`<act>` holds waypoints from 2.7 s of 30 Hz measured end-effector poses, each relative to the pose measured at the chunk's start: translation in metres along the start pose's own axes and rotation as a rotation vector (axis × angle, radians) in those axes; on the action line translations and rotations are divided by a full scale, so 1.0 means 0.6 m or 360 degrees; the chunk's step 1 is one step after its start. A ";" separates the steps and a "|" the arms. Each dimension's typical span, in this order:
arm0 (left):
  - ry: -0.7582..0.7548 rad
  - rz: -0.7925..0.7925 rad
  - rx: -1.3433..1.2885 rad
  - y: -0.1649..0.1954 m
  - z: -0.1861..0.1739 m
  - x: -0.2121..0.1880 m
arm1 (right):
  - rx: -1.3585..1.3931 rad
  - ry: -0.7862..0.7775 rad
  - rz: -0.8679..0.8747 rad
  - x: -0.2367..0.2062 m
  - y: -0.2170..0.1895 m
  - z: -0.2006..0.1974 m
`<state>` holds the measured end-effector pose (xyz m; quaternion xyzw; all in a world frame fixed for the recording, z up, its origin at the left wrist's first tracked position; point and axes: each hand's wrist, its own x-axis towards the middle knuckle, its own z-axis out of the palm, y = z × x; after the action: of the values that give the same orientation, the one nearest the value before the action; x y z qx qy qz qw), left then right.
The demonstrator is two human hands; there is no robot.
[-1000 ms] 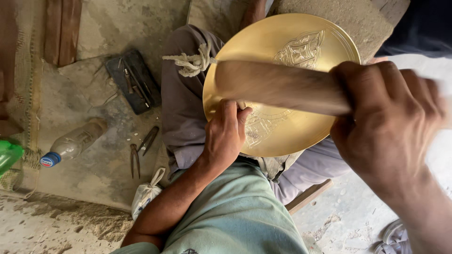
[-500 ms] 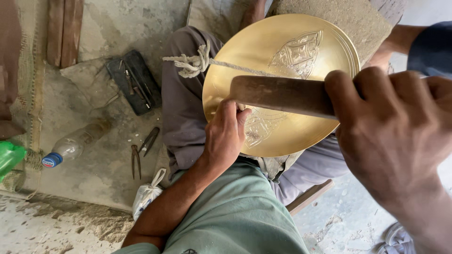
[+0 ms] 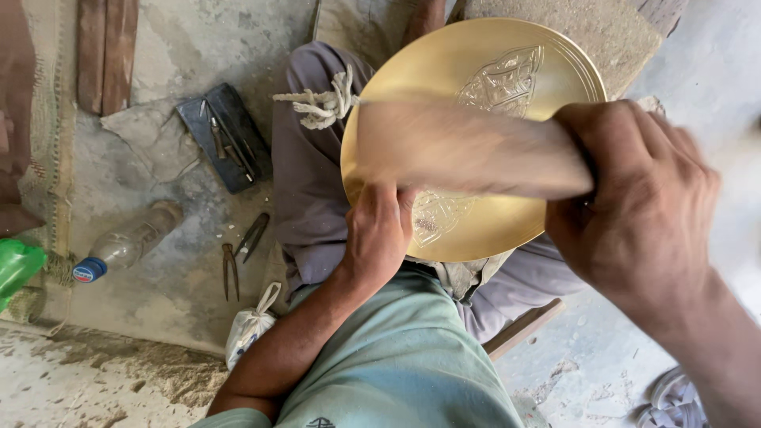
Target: The person sits on the floor with a brass plate resting on their lap and hammers a punch against the plate's surface using a wooden mallet, working a decorative pattern into the metal. They periodically reposition the punch and rotate the plate to continue hammering different areas.
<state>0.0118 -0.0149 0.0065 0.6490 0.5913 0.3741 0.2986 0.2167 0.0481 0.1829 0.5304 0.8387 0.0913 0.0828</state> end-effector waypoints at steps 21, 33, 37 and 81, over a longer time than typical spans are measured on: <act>-0.0046 -0.0094 -0.0157 0.011 -0.001 0.001 | 0.0237 0.0018 0.0051 0.022 0.008 0.005; -0.0118 -0.0036 -0.0135 0.001 0.000 -0.002 | -0.0027 0.0065 -0.0008 0.000 0.007 0.014; -0.0099 -0.0095 -0.0105 0.003 -0.001 -0.003 | 0.0784 0.0043 0.0358 0.003 0.005 0.020; -0.0154 -0.0391 -0.0734 -0.035 -0.150 -0.019 | 0.1267 0.0285 0.2131 -0.316 -0.121 0.302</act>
<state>-0.0752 -0.0284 0.0366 0.5043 0.5497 0.4284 0.5099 0.2762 -0.1421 -0.0021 0.9037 0.3134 -0.1433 -0.2541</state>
